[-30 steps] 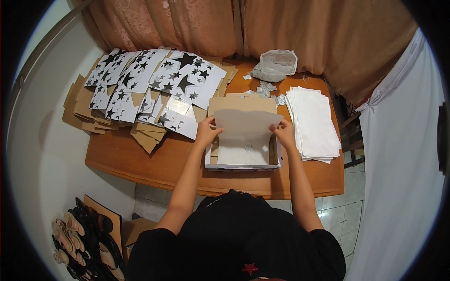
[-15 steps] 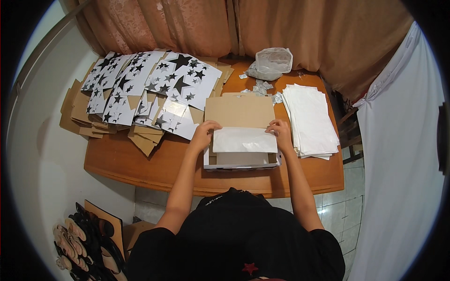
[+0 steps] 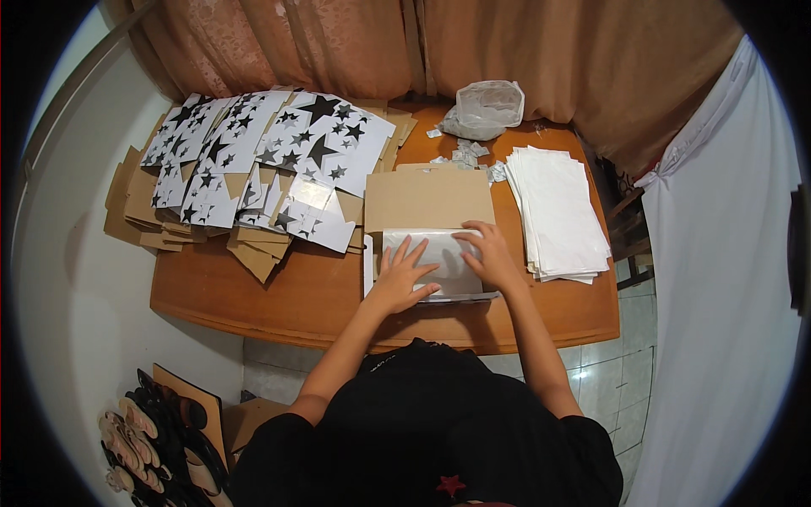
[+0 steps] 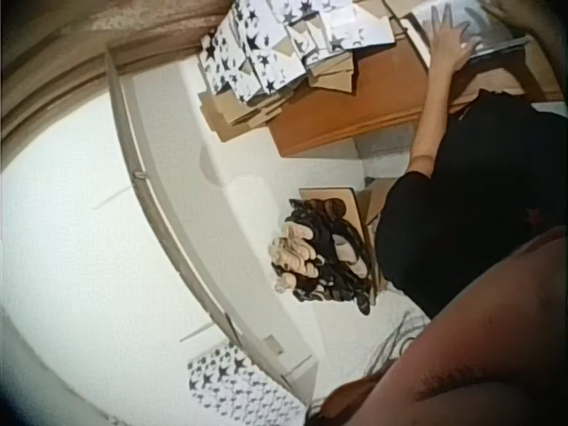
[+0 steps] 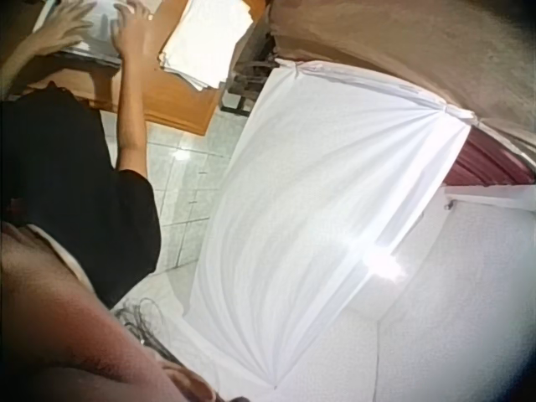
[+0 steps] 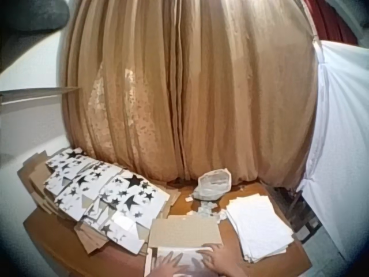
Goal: Folding cardboard shoe boxes, lining them with tissue paper, and placing them on a storage shelf.
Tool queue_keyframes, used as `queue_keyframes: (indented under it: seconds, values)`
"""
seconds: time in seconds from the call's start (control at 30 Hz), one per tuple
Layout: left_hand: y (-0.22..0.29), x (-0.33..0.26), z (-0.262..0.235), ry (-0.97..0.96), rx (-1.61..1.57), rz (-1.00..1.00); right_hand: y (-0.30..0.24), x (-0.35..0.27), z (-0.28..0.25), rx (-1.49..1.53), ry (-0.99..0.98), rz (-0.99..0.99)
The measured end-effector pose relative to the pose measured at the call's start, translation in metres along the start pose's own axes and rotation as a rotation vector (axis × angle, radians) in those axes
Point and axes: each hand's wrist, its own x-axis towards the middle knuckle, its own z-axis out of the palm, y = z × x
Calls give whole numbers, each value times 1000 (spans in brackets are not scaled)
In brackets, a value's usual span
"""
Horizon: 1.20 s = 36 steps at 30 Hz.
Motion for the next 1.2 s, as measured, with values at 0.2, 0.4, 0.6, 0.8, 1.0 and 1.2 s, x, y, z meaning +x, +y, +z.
queue_keyframes:
  seconds: [0.2,0.4,0.6,0.8,1.0,1.2]
  values:
    - [8,5,-11,-492,-349,-236,15,-2,16,-76,-257,154]
    - [-1,11,-4,149,-207,-86,22,4,23,-188,-265,12]
    - [-17,10,-2,117,-214,-160,40,24,21,55,192,155]
    - [-21,-2,2,-33,-122,-260,66,44,36,439,397,635]
    - [-40,-9,28,395,-106,-709,106,36,49,1044,608,718]
    - [-93,-16,53,608,-1338,-745,105,8,36,1316,553,516]
